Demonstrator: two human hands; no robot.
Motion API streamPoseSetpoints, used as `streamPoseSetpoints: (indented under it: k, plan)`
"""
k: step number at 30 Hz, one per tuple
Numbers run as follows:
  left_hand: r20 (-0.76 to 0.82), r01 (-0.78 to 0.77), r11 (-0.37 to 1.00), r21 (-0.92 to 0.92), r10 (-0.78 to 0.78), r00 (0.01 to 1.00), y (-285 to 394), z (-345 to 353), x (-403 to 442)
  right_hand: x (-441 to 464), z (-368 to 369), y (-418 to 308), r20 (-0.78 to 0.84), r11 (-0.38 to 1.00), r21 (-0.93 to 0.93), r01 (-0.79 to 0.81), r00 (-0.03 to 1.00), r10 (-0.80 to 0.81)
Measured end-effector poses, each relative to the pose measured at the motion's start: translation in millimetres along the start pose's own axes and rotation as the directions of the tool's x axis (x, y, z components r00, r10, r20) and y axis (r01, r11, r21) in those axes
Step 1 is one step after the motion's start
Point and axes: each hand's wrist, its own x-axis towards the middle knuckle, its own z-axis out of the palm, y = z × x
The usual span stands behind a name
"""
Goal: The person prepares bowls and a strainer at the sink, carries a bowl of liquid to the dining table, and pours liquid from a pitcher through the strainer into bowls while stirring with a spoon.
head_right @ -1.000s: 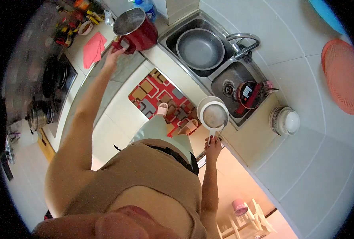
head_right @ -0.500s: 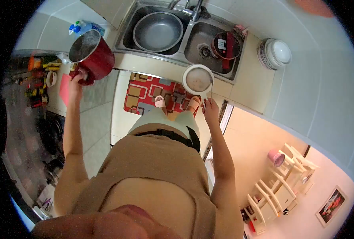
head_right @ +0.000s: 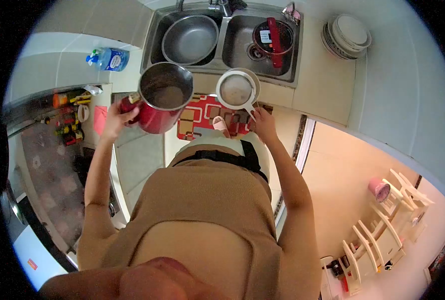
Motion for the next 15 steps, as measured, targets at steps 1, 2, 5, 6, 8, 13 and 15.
streamPoseSetpoints:
  k: [1, 2, 5, 6, 8, 13, 15]
  plan:
    - [0.053, 0.011, 0.994, 0.108, -0.017, 0.998, 6.7, 10.5, 3.0, -1.1, -2.3, -5.7, 0.007, 0.998, 0.045, -0.033, 0.999, 0.033]
    - [0.07, -0.004, 0.989, 0.147, -0.006, 0.998, 16.4, 25.3, 1.5, -1.2, -6.9, -6.6, 0.028, 1.0, -0.021, 0.003, 1.0, -0.003]
    - [0.121, -0.07, 0.973, 0.222, 0.043, 0.992, 31.2, 59.5, 2.4, 6.7, -14.7, 2.3, 0.081, 0.978, -0.179, 0.111, 0.992, -0.098]
    - [0.139, -0.087, 0.961, 0.261, 0.052, 0.989, 37.1, 69.0, 2.8, 10.9, -14.8, 9.3, 0.084, 0.968, -0.207, 0.139, 0.989, -0.124]
    - [0.16, -0.149, 0.951, 0.272, 0.108, 0.981, 44.2, 87.0, 3.0, 18.3, -15.3, 22.8, 0.094, 0.972, -0.185, 0.145, 0.987, -0.129]
    - [0.188, -0.244, 0.782, 0.574, 0.164, 0.968, 64.6, 114.7, 3.7, 14.9, -18.9, 1.0, 0.112, 0.987, -0.085, 0.135, 0.986, -0.125]
    - [0.193, -0.253, 0.724, 0.642, 0.167, 0.967, 71.1, 124.1, 3.9, 20.6, -17.5, 10.7, 0.13, 0.981, -0.163, 0.108, 0.988, -0.087]
